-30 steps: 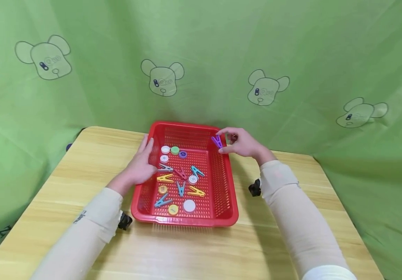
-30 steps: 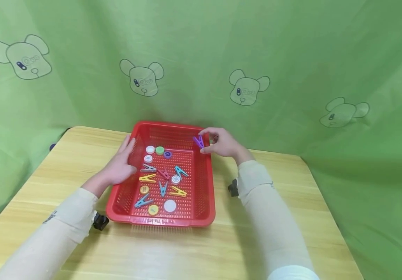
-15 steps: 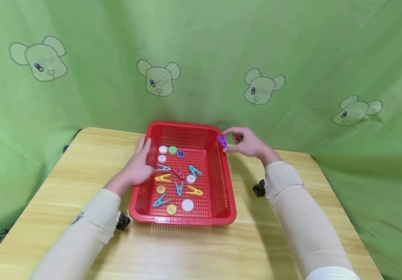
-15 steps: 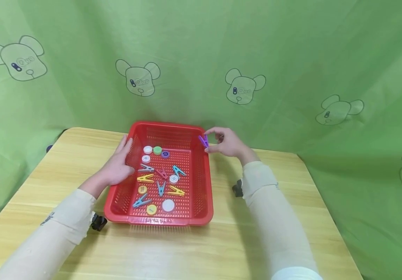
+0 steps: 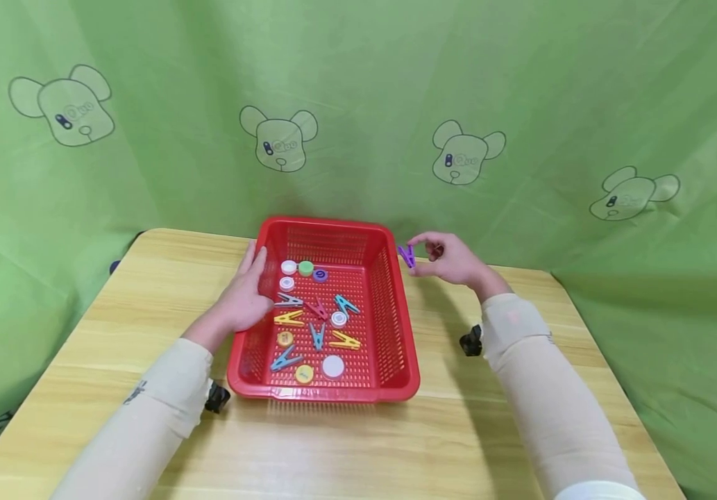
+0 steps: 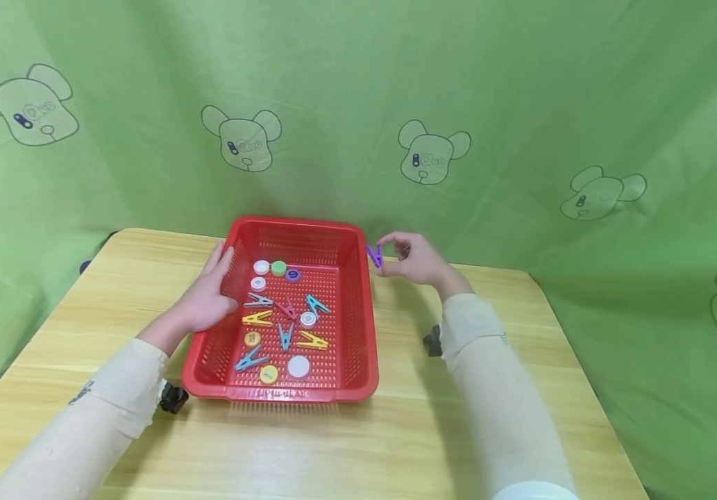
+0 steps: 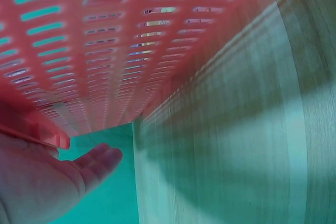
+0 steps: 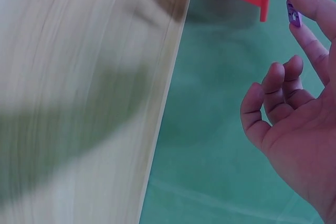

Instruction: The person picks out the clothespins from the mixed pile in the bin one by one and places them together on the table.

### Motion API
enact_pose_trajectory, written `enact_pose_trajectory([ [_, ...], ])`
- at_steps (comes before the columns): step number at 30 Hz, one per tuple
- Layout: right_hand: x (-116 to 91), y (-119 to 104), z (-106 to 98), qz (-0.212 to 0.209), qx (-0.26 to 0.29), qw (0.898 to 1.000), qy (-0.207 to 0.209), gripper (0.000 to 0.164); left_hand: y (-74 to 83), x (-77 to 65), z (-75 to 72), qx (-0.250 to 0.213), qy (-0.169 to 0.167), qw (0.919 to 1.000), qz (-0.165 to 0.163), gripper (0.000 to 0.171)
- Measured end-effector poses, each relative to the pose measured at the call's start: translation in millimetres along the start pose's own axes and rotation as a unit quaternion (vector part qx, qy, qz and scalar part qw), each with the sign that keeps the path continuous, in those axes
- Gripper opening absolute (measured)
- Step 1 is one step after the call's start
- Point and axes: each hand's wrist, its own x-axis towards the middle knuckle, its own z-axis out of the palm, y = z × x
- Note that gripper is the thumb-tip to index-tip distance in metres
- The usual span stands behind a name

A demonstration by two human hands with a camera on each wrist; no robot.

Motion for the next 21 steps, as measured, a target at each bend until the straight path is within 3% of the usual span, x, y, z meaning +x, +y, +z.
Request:
enact_pose_trajectory([
  [21,-21.9,39.7,5.2,0.066,0.031,0.997,0.003,0.058,0.6,-0.6,-0.8,0.011,-0.012,0.9999,0.002,0.104],
])
